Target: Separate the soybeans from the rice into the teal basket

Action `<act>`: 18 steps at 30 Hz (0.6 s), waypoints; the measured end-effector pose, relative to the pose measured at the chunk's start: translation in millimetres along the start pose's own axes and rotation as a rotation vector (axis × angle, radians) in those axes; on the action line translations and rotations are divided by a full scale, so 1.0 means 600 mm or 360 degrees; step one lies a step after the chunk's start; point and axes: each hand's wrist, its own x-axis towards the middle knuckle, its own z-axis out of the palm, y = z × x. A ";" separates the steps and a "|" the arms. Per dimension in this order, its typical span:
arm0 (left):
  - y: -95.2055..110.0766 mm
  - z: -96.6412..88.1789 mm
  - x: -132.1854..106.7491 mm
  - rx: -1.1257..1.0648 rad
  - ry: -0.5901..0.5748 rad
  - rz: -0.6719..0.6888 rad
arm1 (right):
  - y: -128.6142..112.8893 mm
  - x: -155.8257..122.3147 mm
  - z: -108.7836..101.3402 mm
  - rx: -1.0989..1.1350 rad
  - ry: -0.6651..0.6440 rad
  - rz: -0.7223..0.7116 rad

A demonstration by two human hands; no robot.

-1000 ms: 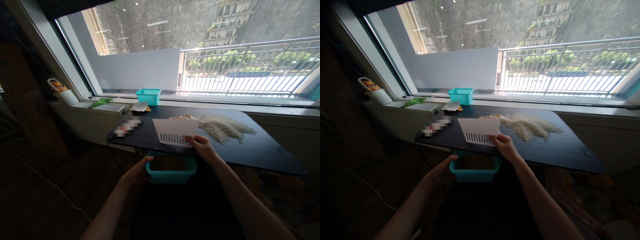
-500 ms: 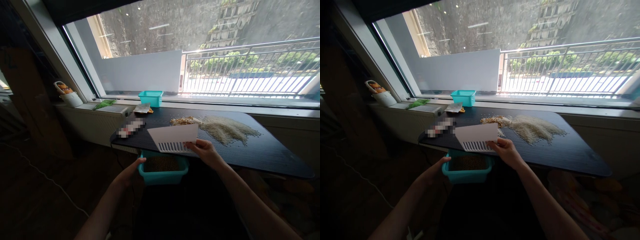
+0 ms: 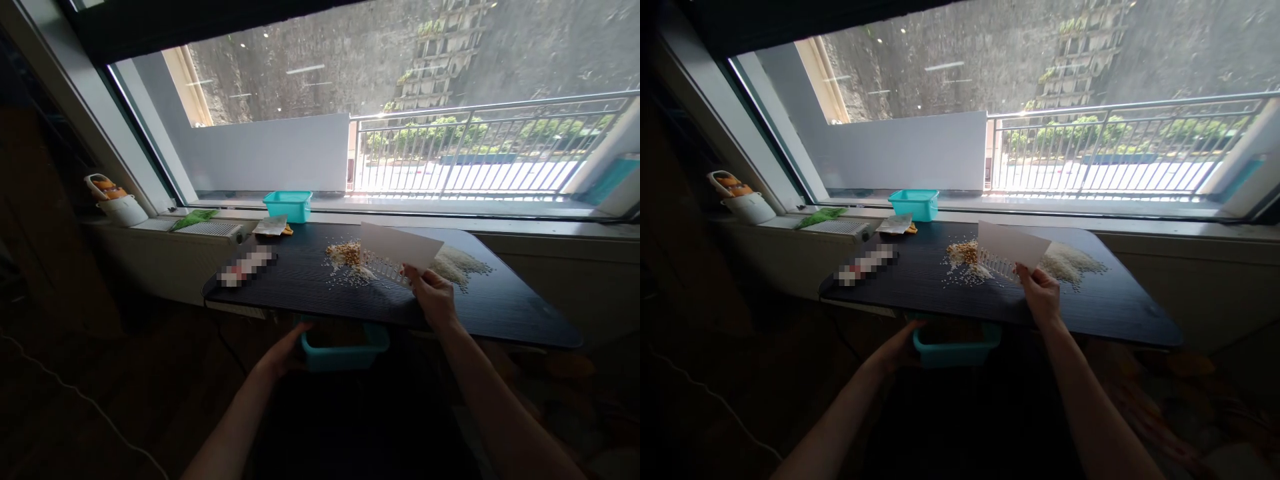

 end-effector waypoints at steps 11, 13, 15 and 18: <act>0.000 -0.006 -0.003 -0.0031 -0.0081 -0.0015 | 0.002 0.001 0.000 -0.0028 -0.0069 -0.0003; 0.000 -0.007 -0.003 -0.0031 -0.0079 -0.0016 | 0.003 0.002 0.004 -0.0019 -0.0078 0.0007; 0.000 -0.008 -0.004 -0.0029 -0.0073 -0.0019 | 0.004 0.003 0.008 -0.0012 -0.0091 0.0019; 0.001 -0.009 -0.005 -0.0022 -0.0069 -0.0026 | 0.003 0.003 0.011 -0.0011 -0.0097 0.0031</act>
